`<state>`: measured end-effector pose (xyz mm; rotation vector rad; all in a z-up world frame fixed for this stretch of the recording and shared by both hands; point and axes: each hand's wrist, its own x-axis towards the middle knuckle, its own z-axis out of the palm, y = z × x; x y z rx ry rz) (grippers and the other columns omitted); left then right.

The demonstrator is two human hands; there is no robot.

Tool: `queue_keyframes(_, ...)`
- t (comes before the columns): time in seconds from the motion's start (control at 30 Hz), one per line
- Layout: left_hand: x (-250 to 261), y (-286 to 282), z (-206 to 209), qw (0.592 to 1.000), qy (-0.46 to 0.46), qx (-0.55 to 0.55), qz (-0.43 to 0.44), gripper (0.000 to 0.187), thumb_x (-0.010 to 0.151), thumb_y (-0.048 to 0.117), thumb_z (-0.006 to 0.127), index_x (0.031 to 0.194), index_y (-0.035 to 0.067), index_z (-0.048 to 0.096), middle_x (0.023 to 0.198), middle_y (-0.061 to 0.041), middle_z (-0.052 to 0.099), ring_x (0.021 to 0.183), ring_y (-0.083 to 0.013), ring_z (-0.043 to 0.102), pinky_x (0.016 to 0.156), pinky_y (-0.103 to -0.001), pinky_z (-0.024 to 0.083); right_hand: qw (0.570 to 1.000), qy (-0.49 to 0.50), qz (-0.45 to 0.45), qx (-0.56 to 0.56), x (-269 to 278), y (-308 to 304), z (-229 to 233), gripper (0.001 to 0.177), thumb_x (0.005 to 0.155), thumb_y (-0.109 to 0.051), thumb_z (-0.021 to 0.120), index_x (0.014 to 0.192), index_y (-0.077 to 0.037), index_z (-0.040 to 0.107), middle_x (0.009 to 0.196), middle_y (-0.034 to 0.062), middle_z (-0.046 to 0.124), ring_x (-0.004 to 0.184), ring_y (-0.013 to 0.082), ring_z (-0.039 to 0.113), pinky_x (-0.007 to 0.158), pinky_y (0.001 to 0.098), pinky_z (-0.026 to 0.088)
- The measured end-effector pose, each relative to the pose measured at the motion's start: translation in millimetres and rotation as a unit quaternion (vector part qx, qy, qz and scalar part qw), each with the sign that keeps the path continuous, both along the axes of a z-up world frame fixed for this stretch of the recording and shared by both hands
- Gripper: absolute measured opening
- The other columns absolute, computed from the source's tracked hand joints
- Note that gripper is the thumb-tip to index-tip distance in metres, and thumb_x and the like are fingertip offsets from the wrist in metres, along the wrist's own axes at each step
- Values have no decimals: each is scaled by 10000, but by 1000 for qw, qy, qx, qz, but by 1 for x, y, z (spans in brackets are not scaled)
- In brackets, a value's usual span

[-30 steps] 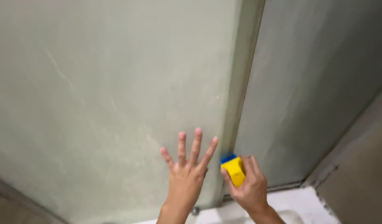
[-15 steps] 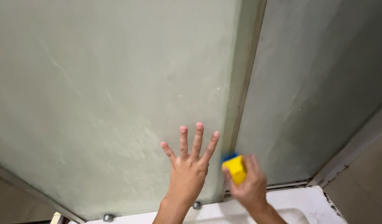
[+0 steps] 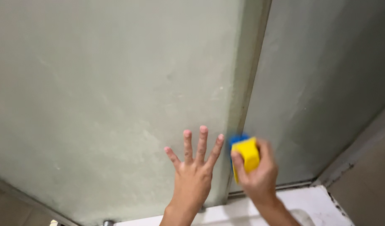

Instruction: The person scrubs the interior surfaces of a shower stall using a yellow and blue sponge. They clean the vertical glass panels and the bottom edge where the glass meets the shower base, moving systematically from top to bottom.

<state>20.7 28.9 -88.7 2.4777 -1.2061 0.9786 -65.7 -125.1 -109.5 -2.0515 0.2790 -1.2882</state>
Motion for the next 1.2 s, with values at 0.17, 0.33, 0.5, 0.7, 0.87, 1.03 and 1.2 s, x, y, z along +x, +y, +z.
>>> queue_keyframes(0.17,2,2,-5,1000,0,-10,-15,950,791,-31,578,1632,315,305,1718,-101,70,1562,-410,-38,1079,-794,-80,995,23,-12,-99,2,-7,-22,471,836,-295,792,1094,20,555,927,175,549,762,371,610,642,436,495)
queue_keyframes(0.33,0,4,-5,1000,1,-16,-10,949,790,-25,582,1628,329,310,1721,-85,89,1569,-384,-18,1098,-789,-69,974,191,-5,-120,-28,13,-57,521,744,-357,822,1054,2,607,885,183,579,693,376,638,563,445,515)
queue_keyframes(0.5,-4,0,-11,1000,-9,8,16,964,779,-35,583,1633,327,320,1718,-96,95,1568,-377,-8,1107,-787,-59,986,120,-51,-102,-15,3,-52,483,813,-327,797,1076,17,582,895,176,565,744,380,616,624,440,486)
queue_keyframes(0.7,-5,-2,-15,999,-34,0,24,947,811,-20,587,1645,324,302,1726,-102,103,1582,-374,28,1119,-773,-40,988,77,-30,-131,-16,9,-43,468,805,-297,792,1070,21,572,893,183,553,753,395,595,637,440,486)
queue_keyframes(0.87,-5,0,-8,999,-30,11,26,976,758,-22,611,1627,309,314,1705,-111,123,1561,-366,71,1121,-750,16,997,66,-19,-30,-7,20,-30,410,841,-279,781,1055,-5,564,884,129,576,736,271,619,637,381,495)
queue_keyframes(1.03,-24,7,-22,997,-2,-72,-6,779,828,30,647,1552,240,449,1592,-135,326,1451,-334,316,1101,-617,286,998,-20,-21,48,6,13,-26,381,933,-274,754,1096,-4,540,907,100,597,803,227,601,718,354,502)
queue_keyframes(1.2,-25,22,-39,993,51,-102,-19,596,769,35,665,1338,201,609,1317,-95,468,1219,-274,466,927,-526,385,998,23,-16,-49,-7,27,-33,412,897,-280,752,1093,16,544,940,139,563,832,242,595,710,363,488)
